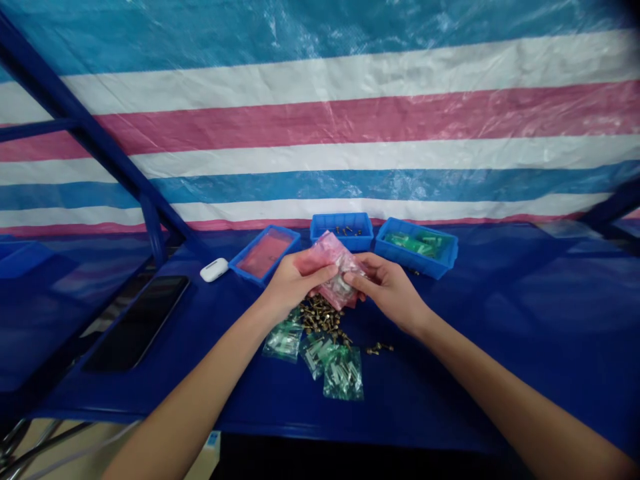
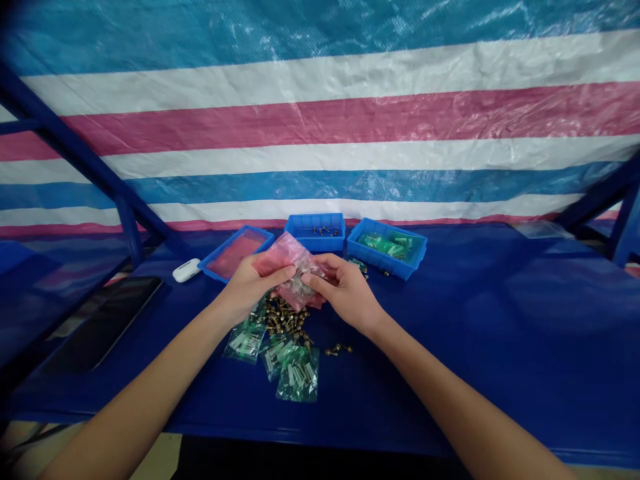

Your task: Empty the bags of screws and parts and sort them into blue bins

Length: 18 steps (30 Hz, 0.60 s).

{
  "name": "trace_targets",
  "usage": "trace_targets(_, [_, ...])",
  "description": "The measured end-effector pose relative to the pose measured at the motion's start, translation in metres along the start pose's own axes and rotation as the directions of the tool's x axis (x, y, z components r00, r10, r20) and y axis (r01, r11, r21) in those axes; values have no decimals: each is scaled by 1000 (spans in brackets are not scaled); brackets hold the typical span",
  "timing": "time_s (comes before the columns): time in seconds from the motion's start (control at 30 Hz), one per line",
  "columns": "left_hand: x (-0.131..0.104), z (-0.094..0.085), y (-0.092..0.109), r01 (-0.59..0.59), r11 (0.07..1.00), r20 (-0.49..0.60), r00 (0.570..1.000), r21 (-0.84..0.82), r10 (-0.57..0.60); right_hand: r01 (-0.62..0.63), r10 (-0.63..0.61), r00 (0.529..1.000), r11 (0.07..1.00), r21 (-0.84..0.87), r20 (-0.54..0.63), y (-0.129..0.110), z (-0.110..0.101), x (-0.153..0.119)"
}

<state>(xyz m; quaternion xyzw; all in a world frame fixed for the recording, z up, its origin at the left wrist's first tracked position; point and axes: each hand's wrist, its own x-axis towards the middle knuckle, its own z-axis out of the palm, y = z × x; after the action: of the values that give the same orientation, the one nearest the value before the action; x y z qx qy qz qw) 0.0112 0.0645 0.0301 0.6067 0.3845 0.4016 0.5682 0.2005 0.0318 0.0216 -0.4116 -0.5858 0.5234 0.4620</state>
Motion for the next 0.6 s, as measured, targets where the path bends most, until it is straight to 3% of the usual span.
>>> trace_targets(0.17, [2,-9,-2,-18,999,-81,996,33,21,-40,42,998,998,49,-39,-2,-5,0])
trace_targets(0.3, [1,-8,-3,1,997,8,1000,76,-2,-4,10,981,1000,30,-192,1,-10,2])
trace_targets(0.43, [1,-5,0,-20,993,67,998,116,13,34,-39,985,999,-31,-168,2,-11,3])
trace_targets(0.53, [1,-24,9,-101,948,-94,986,302,135,51,-56,981,998,-36,-188,-2,-13,5])
trace_targets(0.57, [2,-36,12,-133,901,-200,952,413,232,61,-67,977,997,-36,-202,-3,-14,5])
trace_targets(0.6, [2,-50,16,-136,818,-306,883,559,355,73,-80,972,997,-39,-219,-4,-16,6])
